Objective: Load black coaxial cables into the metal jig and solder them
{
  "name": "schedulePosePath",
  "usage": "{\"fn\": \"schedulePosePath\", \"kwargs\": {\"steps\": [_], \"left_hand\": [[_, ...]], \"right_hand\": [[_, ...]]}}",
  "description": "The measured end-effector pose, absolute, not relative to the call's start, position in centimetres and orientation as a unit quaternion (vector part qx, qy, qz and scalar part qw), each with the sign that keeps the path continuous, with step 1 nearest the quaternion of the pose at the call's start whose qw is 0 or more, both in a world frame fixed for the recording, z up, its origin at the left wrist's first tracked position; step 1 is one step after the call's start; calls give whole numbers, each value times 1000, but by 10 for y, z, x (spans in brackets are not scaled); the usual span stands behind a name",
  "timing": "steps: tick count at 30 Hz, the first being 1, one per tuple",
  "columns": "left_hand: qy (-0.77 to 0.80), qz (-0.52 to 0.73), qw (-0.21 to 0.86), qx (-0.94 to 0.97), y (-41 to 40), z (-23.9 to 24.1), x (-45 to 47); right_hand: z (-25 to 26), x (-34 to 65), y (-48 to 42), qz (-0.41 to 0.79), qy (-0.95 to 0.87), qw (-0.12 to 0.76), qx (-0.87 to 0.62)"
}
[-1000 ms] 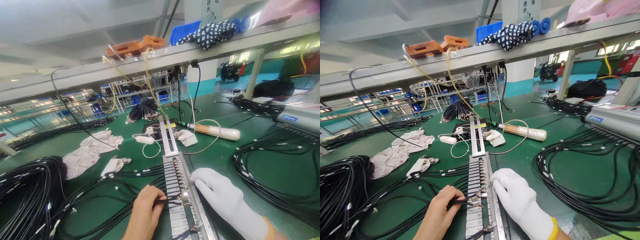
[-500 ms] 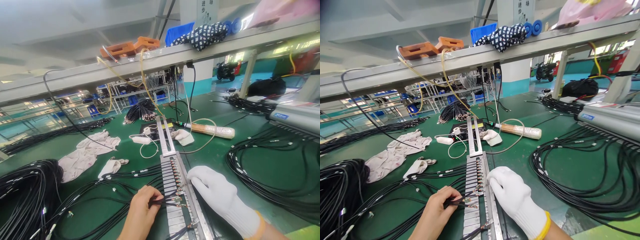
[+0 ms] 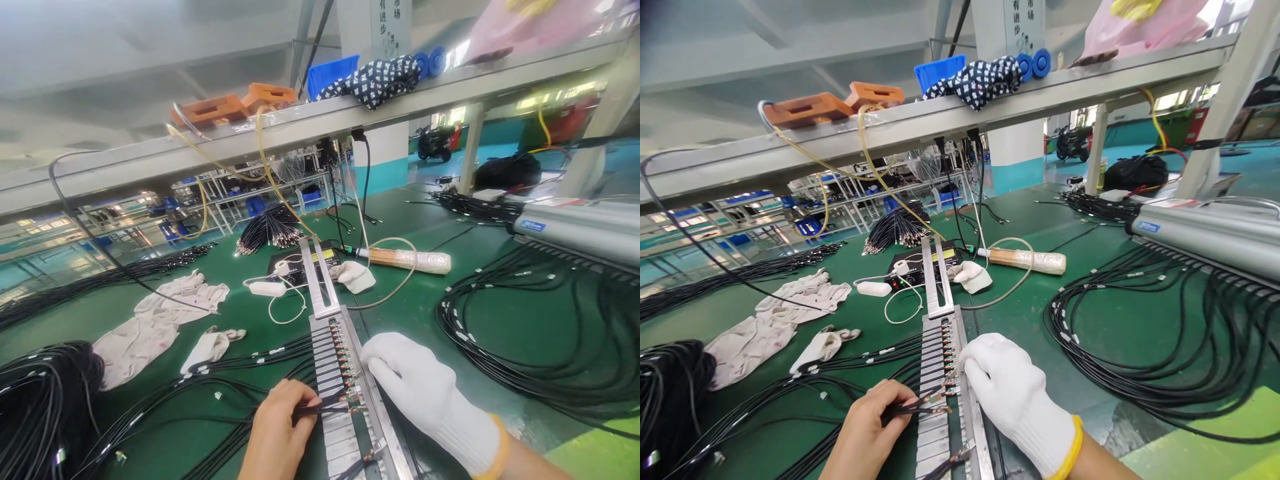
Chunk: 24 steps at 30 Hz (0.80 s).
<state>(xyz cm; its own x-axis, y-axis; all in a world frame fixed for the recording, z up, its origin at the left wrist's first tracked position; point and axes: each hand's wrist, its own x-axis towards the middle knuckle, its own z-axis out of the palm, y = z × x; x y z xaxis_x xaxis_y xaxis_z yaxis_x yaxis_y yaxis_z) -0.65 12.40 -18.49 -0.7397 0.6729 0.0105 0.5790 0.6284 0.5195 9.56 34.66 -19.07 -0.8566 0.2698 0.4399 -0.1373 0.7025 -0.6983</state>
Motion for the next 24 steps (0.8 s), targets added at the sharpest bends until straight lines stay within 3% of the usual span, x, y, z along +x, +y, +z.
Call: {"fn": "schedulePosePath", "kwargs": {"steps": [7, 13, 24], "left_hand": [[896, 304, 112, 305, 131, -181, -5], [905, 263, 72, 325, 132, -180, 1], [891, 331, 111, 291, 131, -190, -1]], "right_hand": [[-193, 96, 347, 375, -881, 287, -25], [-192, 97, 348, 382, -887, 257, -36], [-191, 96, 350, 376, -895, 232, -60]]}}
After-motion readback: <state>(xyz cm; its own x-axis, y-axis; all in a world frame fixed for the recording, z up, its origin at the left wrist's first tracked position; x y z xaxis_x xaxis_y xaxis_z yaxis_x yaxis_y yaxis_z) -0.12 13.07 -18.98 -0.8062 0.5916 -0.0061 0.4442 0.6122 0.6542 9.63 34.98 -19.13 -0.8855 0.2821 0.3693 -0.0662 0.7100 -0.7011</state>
